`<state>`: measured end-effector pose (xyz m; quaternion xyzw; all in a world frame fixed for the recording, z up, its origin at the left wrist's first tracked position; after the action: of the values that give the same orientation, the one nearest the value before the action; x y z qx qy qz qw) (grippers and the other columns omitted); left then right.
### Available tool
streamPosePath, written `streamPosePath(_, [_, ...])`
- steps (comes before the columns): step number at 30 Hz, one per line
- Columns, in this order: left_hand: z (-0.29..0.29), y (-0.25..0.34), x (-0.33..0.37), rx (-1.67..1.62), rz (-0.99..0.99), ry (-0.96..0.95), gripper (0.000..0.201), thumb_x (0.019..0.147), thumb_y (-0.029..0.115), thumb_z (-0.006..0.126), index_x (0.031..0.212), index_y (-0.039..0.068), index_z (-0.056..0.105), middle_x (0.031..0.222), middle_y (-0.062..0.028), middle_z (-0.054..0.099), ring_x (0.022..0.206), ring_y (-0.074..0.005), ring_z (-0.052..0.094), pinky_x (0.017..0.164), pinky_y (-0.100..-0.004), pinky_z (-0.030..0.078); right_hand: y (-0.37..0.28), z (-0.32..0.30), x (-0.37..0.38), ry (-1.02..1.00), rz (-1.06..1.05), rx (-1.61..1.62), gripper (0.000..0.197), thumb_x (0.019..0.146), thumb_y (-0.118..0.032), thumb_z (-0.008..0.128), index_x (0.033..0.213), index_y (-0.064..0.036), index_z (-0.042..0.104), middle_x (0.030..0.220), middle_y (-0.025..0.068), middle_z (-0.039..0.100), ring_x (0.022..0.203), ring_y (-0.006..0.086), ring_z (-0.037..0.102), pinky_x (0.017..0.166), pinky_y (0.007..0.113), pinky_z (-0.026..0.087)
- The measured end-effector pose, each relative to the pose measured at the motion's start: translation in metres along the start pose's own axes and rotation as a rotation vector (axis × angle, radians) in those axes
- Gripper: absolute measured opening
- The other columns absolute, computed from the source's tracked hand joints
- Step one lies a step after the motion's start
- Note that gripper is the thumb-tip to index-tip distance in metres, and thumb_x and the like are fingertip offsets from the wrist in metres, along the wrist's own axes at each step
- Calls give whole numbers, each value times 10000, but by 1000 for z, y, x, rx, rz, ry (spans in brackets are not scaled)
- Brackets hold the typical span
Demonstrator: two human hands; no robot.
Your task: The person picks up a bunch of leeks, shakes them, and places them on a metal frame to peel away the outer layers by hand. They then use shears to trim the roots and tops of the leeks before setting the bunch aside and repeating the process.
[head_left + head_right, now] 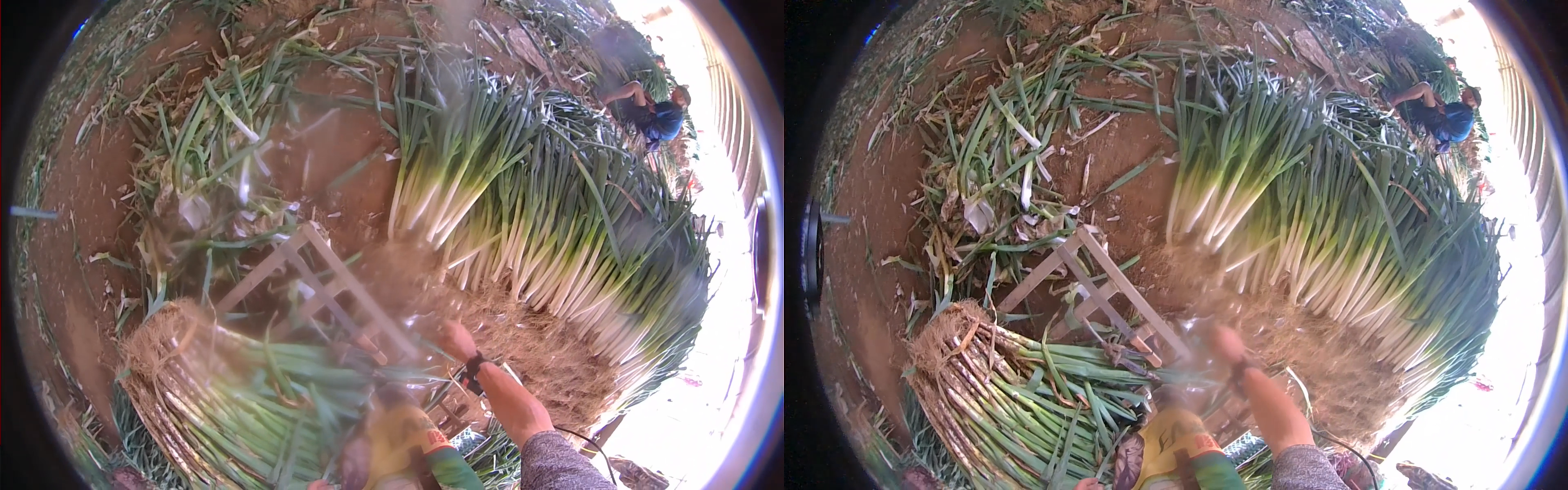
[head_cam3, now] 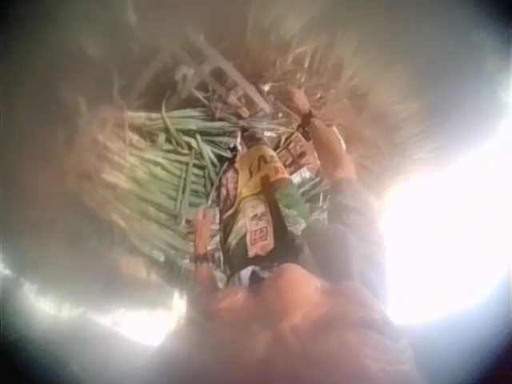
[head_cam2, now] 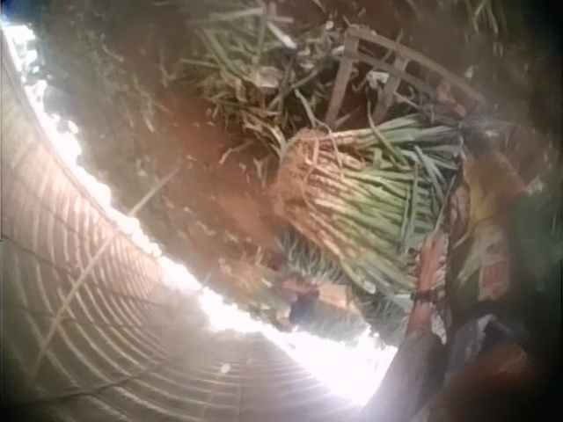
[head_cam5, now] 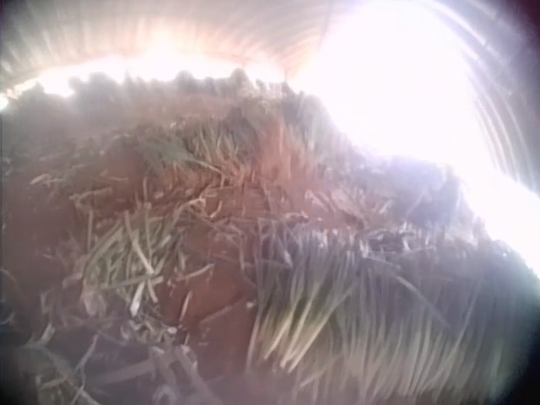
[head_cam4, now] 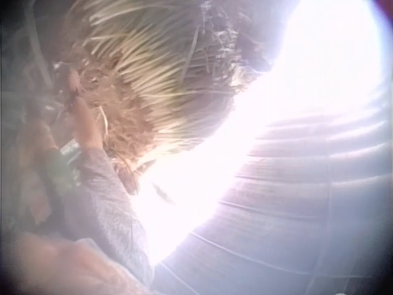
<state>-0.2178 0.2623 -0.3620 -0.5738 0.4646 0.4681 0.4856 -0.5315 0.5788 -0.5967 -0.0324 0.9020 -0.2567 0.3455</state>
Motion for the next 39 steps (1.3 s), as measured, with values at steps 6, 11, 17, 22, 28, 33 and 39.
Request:
streamPosePath(6, [1, -35, 53, -56, 153, 42, 472, 969, 348, 623, 1268, -15, 591, 1062, -145, 678, 919, -231, 634, 768, -374, 515, 16, 101, -30, -346, -108, -35, 436, 870, -261, 655, 1267, -94, 589, 1017, 208, 686, 934, 369, 665, 818, 451, 529])
streamPosePath(11, [7, -120, 124, -75, 375, 119, 399, 911, 175, 630, 1226, -65, 584, 1056, -157, 710, 919, -205, 708, 776, -307, 551, -37, 124, -36, -534, -46, -115, 546, 865, -325, 692, 1327, -87, 526, 1149, 229, 647, 1055, 403, 624, 879, 450, 513])
streamPosePath(17, [17, -109, 120, -118, 318, 116, 352, 912, 133, 633, 1210, -53, 602, 1030, -130, 715, 903, -166, 700, 770, -274, 534, -53, 186, -29, -424, -146, -82, 440, 810, -200, 652, 1199, -27, 540, 1028, 271, 654, 964, 442, 634, 795, 504, 502])
streamPosePath(22, [25, -68, 119, -138, 255, 121, 353, 896, 194, 665, 1192, 3, 640, 1033, -100, 715, 941, -156, 664, 833, -300, 516, -22, 229, 1, -398, 45, 10, 516, 749, -257, 692, 1148, 32, 538, 1030, 293, 627, 1003, 446, 619, 849, 483, 492])
streamPosePath(28, [20, -58, 120, -149, 358, 63, 422, 957, 332, 609, 1256, 34, 617, 1201, -174, 668, 1098, -256, 645, 943, -334, 484, -55, 205, 6, -475, -118, -257, 296, 765, -290, 657, 869, -17, 612, 874, 252, 665, 856, 446, 649, 731, 512, 506])
streamPosePath(33, [13, -10, 119, -205, 497, 95, 480, 957, 366, 614, 1294, 26, 576, 1222, -170, 661, 1101, -247, 646, 929, -337, 493, -137, 140, -36, -618, -246, -129, 241, 805, -242, 647, 864, -15, 594, 811, 255, 651, 774, 439, 645, 664, 485, 513])
streamPosePath(39, [10, 61, 127, -693, 645, 78, 410, 950, 344, 630, 1188, 13, 592, 1038, -141, 677, 948, -225, 636, 840, -345, 499, -207, 132, -140, -583, -668, -177, 323, 809, -259, 716, 939, -27, 531, 694, 191, 616, 623, 403, 632, 547, 484, 496])
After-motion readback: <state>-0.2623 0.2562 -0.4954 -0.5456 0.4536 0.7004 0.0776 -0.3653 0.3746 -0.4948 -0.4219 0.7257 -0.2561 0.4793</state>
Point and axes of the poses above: each hand's wrist, its own x-axis towards the middle knuckle, its own z-axis out of the palm, y = z × x, the point moved 4 cm from there along x, towards the middle knuckle
